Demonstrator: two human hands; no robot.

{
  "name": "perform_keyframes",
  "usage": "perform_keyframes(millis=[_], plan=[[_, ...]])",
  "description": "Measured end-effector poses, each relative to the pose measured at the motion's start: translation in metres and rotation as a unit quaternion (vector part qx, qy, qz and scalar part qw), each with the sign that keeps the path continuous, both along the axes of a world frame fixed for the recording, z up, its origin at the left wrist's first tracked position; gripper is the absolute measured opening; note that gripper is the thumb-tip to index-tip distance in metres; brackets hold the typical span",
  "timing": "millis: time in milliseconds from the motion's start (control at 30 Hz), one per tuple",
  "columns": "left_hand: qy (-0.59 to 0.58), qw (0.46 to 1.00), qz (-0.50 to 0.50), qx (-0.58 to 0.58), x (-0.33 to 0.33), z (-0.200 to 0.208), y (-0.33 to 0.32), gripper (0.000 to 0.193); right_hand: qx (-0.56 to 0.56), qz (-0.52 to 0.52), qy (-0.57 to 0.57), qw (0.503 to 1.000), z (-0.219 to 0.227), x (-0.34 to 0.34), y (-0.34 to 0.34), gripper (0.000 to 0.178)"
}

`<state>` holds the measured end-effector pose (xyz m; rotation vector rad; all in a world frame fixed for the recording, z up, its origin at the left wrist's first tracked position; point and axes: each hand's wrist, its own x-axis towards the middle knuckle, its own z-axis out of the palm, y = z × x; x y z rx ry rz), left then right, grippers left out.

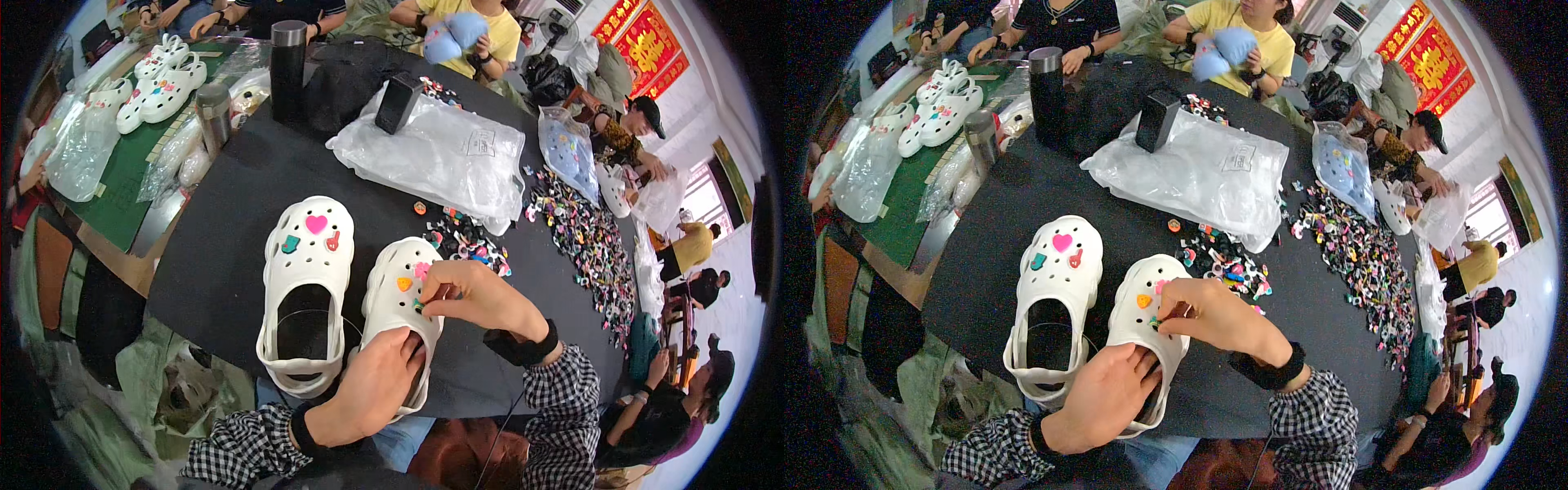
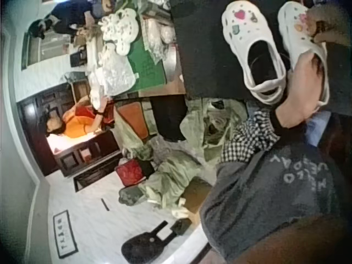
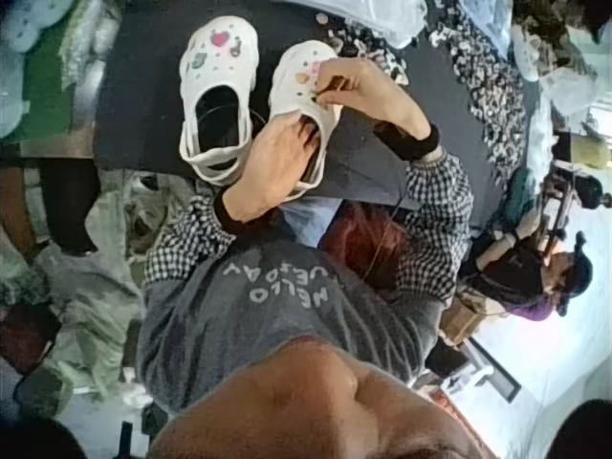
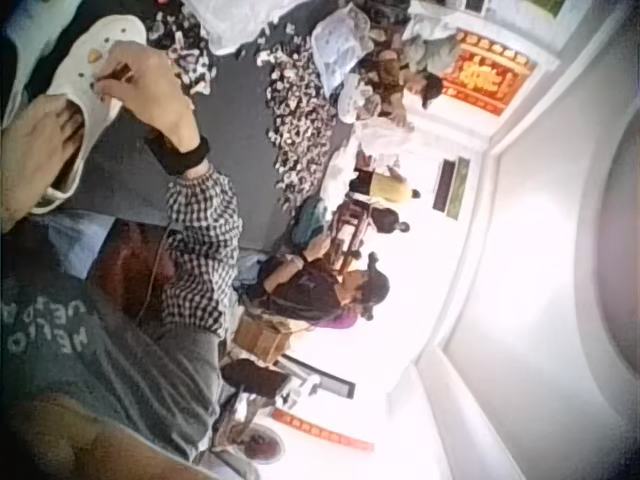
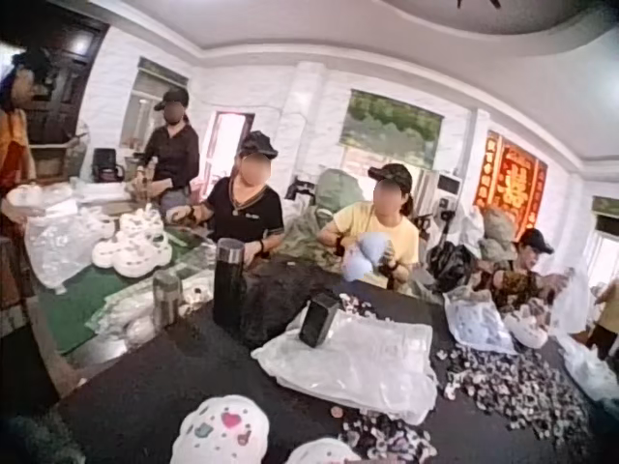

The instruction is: Attaching decorative charms to the holes of foam clogs.

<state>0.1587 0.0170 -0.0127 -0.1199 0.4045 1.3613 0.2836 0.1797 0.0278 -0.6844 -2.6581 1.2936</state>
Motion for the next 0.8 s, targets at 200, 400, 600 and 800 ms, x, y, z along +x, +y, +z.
perform_keyframes(millis=[200,400,600,800], plan=[[-0.034,0.999,0.005,-0.009,0.004,-0.013,0.0,0.038,-0.094,0.037,-0.043,0.994,-0.002,-0.006,0.017,0.016],[-0.055,0.998,0.021,-0.001,0.007,-0.027,-0.006,0.027,-0.075,0.04,-0.098,0.992,0.004,-0.018,0.011,0.015],[-0.052,0.999,-0.001,-0.016,0.003,-0.007,-0.004,0.027,0.176,0.04,-0.119,0.976,0.011,-0.019,0.01,0.066],[-0.022,1.0,-0.013,-0.001,-0.001,-0.014,-0.004,0.042,0.091,0.078,-0.152,0.981,-0.017,-0.022,0.032,0.105]])
